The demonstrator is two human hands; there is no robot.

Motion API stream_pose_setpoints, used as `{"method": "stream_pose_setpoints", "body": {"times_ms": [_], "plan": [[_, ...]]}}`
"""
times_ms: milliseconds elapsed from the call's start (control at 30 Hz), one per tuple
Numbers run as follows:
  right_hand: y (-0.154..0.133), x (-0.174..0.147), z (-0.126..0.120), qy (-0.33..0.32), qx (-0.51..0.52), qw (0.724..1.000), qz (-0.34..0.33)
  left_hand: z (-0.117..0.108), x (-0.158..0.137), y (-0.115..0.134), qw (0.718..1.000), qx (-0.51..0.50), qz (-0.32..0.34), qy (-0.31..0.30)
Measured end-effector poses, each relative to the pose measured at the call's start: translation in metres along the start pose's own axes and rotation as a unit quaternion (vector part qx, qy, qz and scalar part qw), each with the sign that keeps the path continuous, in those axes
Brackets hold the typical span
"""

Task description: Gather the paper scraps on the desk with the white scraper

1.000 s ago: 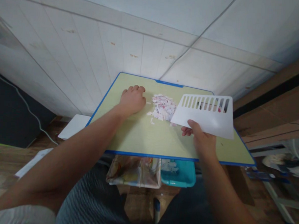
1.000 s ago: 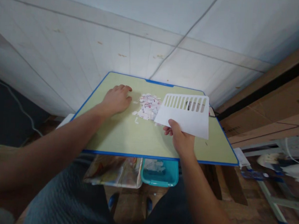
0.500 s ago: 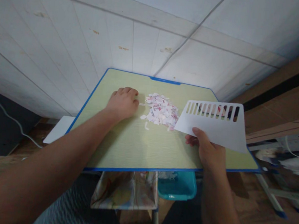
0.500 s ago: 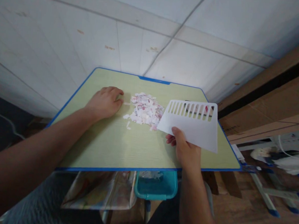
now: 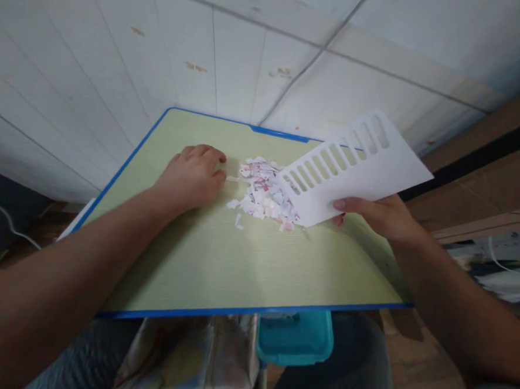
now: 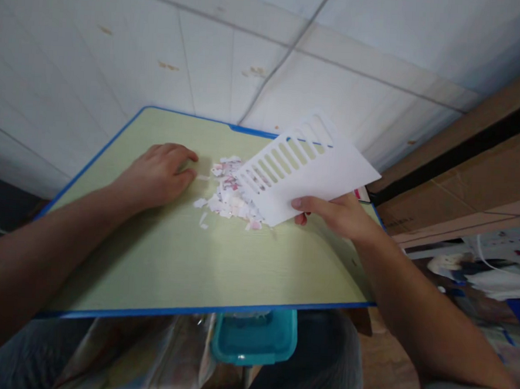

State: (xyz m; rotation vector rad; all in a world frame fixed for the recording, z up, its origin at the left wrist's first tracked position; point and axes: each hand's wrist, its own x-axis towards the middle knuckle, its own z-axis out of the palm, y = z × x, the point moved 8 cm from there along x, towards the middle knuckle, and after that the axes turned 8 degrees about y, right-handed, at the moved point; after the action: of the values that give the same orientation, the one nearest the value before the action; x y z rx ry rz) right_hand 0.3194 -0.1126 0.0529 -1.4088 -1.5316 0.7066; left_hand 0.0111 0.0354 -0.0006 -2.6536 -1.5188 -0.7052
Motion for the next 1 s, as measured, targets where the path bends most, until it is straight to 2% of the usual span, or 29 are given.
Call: {"method": "stream_pose_setpoints", "body": {"times_ms": [67, 500, 633, 833, 1000], "plan": [[0.006, 0.0, -0.001, -0.024, -0.005, 1.0, 0.002, -0.001, 0.0, -0.002, 1.0, -0.003, 0.001, 0.005], [0.013, -0.007, -0.002, -0.018, -0.036, 0.999, 0.019, -0.008, 0.001, -0.001, 1.0, 0.006, -0.016, -0.009], [0.013, -0.009, 0.0, -0.045, -0.049, 0.997, 0.023, -0.007, 0.002, 0.001, 1.0, 0.011, -0.014, -0.018], [0.01, -0.019, 0.01, -0.046, -0.029, 0.998, 0.041, -0.008, 0.002, 0.007, 0.999, 0.011, -0.03, -0.025], [0.002, -0.03, 0.031, -0.069, -0.018, 0.996, 0.061, -0.007, 0.002, 0.008, 0.999, -0.011, -0.035, -0.027]]}}
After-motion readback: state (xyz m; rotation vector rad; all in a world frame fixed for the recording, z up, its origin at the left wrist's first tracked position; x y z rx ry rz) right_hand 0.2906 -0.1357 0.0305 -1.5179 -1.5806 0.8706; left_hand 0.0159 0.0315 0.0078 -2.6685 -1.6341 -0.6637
